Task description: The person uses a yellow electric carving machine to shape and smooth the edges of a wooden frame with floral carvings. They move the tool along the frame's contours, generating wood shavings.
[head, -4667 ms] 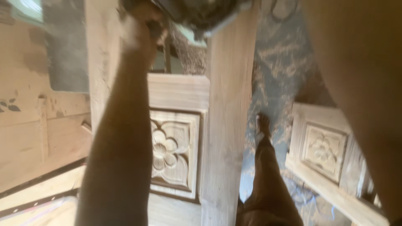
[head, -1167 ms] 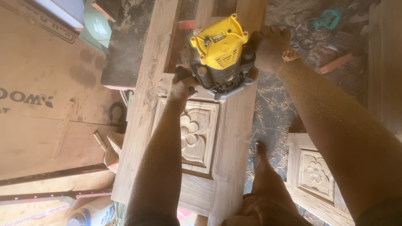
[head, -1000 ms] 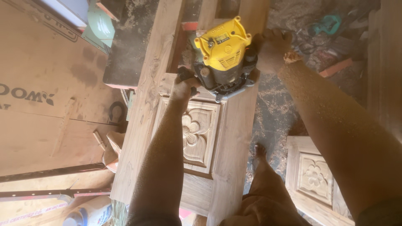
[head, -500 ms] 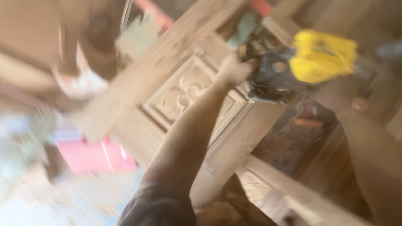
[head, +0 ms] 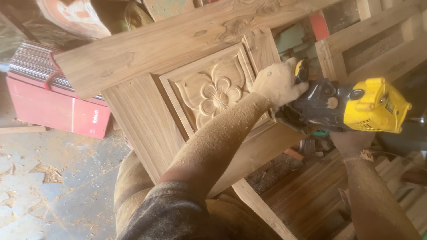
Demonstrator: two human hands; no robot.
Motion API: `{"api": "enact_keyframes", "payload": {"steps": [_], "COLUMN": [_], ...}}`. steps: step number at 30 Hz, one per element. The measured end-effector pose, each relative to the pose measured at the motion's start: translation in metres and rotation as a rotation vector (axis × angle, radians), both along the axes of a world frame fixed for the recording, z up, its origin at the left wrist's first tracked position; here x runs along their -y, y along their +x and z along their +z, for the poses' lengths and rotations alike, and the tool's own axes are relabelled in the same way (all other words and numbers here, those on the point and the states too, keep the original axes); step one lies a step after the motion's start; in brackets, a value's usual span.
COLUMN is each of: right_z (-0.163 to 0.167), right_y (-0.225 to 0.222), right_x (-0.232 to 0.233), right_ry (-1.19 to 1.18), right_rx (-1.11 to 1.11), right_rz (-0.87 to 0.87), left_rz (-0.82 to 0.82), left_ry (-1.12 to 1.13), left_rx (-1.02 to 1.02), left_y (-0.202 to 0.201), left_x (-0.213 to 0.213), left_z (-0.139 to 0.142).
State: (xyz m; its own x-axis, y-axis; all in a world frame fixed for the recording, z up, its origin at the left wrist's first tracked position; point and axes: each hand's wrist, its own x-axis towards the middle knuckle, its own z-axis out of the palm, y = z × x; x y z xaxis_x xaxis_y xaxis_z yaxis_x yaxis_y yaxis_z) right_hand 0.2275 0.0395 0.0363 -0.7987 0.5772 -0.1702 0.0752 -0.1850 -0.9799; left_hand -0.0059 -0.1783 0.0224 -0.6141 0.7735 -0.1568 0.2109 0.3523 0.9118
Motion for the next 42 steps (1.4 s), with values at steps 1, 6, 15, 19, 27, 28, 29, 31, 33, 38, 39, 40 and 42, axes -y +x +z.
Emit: {"api": "enact_keyframes", "payload": {"steps": [1,6,15,19,27,28,29,31,33,38,39,40,42], "right_z": [0.000,0.000,-0.009,-0.011,-0.024,-0.026,-0.027,-0.026,-0.025,-0.023,-0.023,-0.024,-0.025], "right_y": [-0.001,-0.007,-0.018,-0.023,-0.033,-0.034,-0.035,-0.037,-0.040,-0.054,-0.057,-0.061,-0.066], "right_x": [-0.001,-0.003,-0.014,-0.011,-0.023,-0.026,-0.028,-0.029,-0.028,-0.020,-0.019,-0.019,-0.019], "right_ry": [0.033,1.537,0.285,0.641,0.874,0.868,0.862,1.033,1.385,1.398,1.361,1.373,1.396], "right_rx": [0.011,0.631,0.286,0.293,0.548,0.539,0.532,0.556,0.611,0.634,0.589,0.609,0.649], "right_rz": [0.027,0.209,0.085,0.187,0.143,0.144,0.144,0.177,0.244,0.249,0.255,0.254,0.253], "left_rz": [0.001,0.021,0.047,0.039,0.077,0.070,0.061,0.062,0.082,0.114,0.100,0.102,0.105], "left_ry": [0.021,0.068,0.146,0.126,0.128,0.113,0.098,0.094,0.113,0.116,0.095,0.099,0.107], "left_rx": [-0.011,-0.083,-0.104,-0.108,-0.125,-0.113,-0.100,-0.100,-0.127,-0.144,-0.129,-0.128,-0.125], "left_y": [0.001,0.000,-0.004,-0.007,-0.016,-0.018,-0.019,-0.021,-0.025,-0.032,-0.034,-0.037,-0.041], "left_x": [-0.001,0.002,0.008,0.009,0.017,0.018,0.018,0.018,0.018,0.022,0.023,0.024,0.028], "left_z": [-0.002,-0.005,-0.013,-0.017,-0.019,-0.019,-0.018,-0.019,-0.020,-0.023,-0.022,-0.022,-0.022]}}
